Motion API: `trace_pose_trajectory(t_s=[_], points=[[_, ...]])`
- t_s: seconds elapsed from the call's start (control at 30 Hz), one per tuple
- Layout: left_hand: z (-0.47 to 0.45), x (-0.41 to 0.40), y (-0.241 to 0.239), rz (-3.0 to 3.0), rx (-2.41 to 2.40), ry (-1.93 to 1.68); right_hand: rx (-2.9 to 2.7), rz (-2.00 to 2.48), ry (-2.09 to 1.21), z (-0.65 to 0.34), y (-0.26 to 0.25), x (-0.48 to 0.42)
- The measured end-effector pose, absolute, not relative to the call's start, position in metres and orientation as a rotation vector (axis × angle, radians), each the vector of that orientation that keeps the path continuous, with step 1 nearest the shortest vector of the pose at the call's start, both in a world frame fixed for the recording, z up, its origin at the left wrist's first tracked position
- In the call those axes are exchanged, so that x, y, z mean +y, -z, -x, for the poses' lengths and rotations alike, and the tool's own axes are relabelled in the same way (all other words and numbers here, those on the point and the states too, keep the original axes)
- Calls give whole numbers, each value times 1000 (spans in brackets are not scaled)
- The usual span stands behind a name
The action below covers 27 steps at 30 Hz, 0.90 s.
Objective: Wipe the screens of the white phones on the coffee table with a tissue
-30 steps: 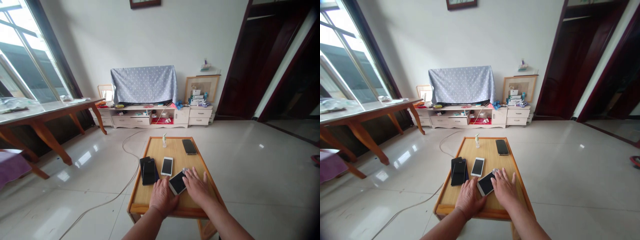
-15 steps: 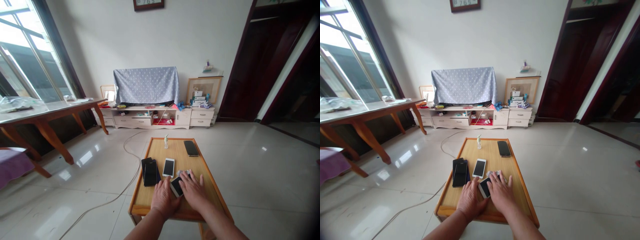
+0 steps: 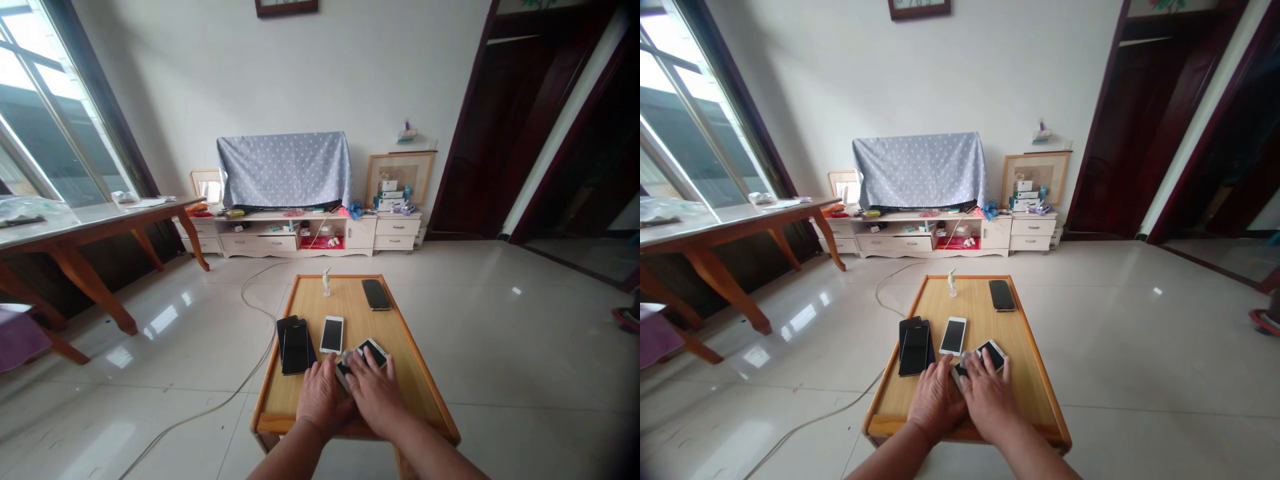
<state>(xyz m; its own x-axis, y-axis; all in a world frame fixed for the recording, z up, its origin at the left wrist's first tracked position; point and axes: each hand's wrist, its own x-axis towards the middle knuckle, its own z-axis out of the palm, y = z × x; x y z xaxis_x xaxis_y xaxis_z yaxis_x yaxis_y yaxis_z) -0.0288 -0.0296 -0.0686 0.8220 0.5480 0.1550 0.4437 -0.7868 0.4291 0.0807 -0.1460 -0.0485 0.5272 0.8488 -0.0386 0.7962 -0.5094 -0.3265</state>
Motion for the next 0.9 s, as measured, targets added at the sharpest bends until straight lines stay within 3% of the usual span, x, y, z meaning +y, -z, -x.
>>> trace_pose_trajectory(t_s=[0.1,0.33,0.57,0.9], points=[[28,-29,71,-2655,760,-357,-1524,2369,-348,-66,48,-152],[27,-33,64,-2656,754,-392,-1099,2708,-212,-129,48,-165],[26,-34,70,-2643,800,-363,-1478,2409,-261,-72,49,-164],[28,-34,61,-2677,732,-394,-1273,2545,-215,-103,46,-152]])
